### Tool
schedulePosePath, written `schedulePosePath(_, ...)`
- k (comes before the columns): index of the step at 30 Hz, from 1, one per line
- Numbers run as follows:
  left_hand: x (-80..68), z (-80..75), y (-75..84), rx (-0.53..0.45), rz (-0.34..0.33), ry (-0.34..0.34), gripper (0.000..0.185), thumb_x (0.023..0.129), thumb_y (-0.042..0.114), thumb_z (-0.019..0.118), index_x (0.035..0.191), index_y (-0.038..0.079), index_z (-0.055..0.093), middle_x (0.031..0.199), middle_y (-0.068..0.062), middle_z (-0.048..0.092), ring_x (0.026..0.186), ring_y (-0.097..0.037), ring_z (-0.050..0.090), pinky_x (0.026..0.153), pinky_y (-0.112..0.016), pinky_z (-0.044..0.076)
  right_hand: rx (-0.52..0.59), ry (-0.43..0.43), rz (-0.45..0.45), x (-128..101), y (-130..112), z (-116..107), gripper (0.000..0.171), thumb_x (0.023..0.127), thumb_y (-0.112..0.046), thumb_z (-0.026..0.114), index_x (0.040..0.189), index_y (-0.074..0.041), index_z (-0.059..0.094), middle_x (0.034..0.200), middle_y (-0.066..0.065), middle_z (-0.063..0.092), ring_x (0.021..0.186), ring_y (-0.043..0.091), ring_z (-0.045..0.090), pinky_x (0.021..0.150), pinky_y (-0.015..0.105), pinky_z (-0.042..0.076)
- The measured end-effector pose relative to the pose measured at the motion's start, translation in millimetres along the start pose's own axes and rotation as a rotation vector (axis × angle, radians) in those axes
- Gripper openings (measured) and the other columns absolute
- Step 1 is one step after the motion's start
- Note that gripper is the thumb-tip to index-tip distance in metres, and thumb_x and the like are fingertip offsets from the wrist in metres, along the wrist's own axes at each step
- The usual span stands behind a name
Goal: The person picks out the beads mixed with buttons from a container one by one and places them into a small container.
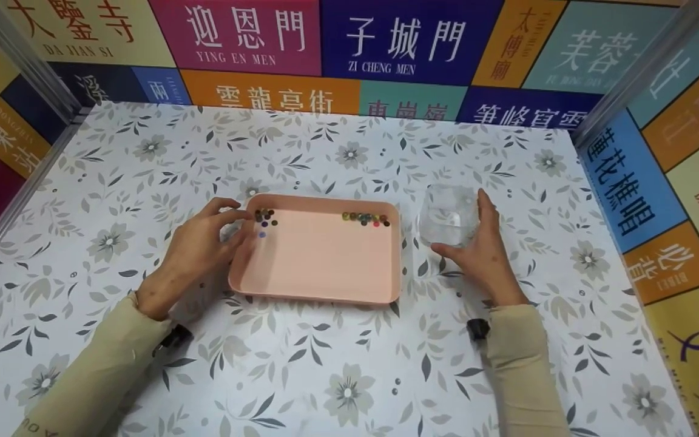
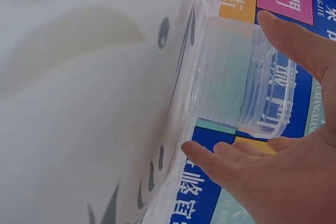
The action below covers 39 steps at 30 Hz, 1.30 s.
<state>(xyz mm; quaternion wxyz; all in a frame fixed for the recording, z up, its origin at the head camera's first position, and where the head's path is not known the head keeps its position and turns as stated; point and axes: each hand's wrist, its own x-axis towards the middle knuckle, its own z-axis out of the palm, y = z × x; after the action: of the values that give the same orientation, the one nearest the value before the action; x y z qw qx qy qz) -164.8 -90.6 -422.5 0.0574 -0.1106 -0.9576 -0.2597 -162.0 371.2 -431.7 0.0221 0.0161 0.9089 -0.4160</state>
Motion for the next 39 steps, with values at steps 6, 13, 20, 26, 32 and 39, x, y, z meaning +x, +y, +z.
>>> schedulePosePath(6, 4.5, 0.5, 1.3, 0.007, -0.012, -0.026, 0.025, 0.101, 0.023, 0.065, 0.123, 0.017, 0.075, 0.135, -0.008, 0.063, 0.081, -0.030, 0.071, 0.072, -0.047, 0.059, -0.006, -0.021, 0.038, 8, -1, 2, 0.135, 0.082, -0.030, 0.090, 0.166, -0.020, -0.015, 0.175, 0.022, -0.008, 0.160, 0.051, 0.006, 0.119, 0.072, 0.028)
schedulePosePath(13, 7.9, 5.6, 4.5, 0.039, -0.026, -0.084, 0.034, 0.102, 0.027, 0.064, 0.135, 0.019, 0.069, 0.131, -0.010, 0.060, 0.074, -0.030, 0.068, 0.067, -0.047, 0.058, 0.020, -0.015, 0.021, 13, -2, 1, 0.135, 0.081, -0.028, 0.091, 0.167, -0.022, -0.013, 0.175, 0.020, -0.006, 0.162, 0.047, 0.003, 0.125, 0.072, 0.009)
schedulePosePath(20, 13.0, 9.6, 4.0, 0.044, -0.015, -0.075, 0.035, 0.101, 0.023, 0.065, 0.135, 0.022, 0.068, 0.127, -0.010, 0.058, 0.071, -0.029, 0.067, 0.064, -0.044, 0.058, 0.046, -0.010, 0.010, 20, -4, 2, 0.131, 0.081, -0.019, 0.091, 0.168, -0.024, -0.007, 0.176, 0.018, 0.000, 0.160, 0.048, 0.013, 0.124, 0.071, 0.021)
schedulePosePath(26, 14.4, 9.9, 1.8, 0.044, -0.038, -0.084, 0.039, 0.101, 0.024, 0.066, 0.140, 0.026, 0.065, 0.127, -0.010, 0.056, 0.071, -0.027, 0.065, 0.061, -0.042, 0.057, 0.037, -0.010, 0.016, 23, -5, 3, 0.127, 0.082, -0.020, 0.091, 0.169, -0.022, -0.002, 0.173, 0.024, 0.013, 0.159, 0.050, 0.018, 0.122, 0.071, 0.025)
schedulePosePath(32, 16.8, 12.6, 1.3, 0.075, -0.032, -0.075, 0.043, 0.101, 0.026, 0.065, 0.143, 0.031, 0.060, 0.130, -0.012, 0.057, 0.072, -0.030, 0.067, 0.061, -0.044, 0.058, 0.018, -0.016, 0.054, 22, -5, 4, 0.121, 0.082, -0.029, 0.090, 0.168, -0.017, 0.005, 0.169, 0.024, 0.023, 0.155, 0.048, 0.028, 0.116, 0.067, 0.037)
schedulePosePath(39, 20.3, 14.2, 6.4, 0.138, -0.070, -0.092, 0.042, 0.100, 0.027, 0.065, 0.141, 0.030, 0.060, 0.132, -0.012, 0.057, 0.081, -0.032, 0.070, 0.067, -0.045, 0.059, -0.012, -0.032, 0.041, 21, -1, 1, 0.116, 0.082, -0.031, 0.090, 0.167, -0.017, 0.011, 0.167, 0.022, 0.028, 0.153, 0.046, 0.034, 0.110, 0.052, 0.044)
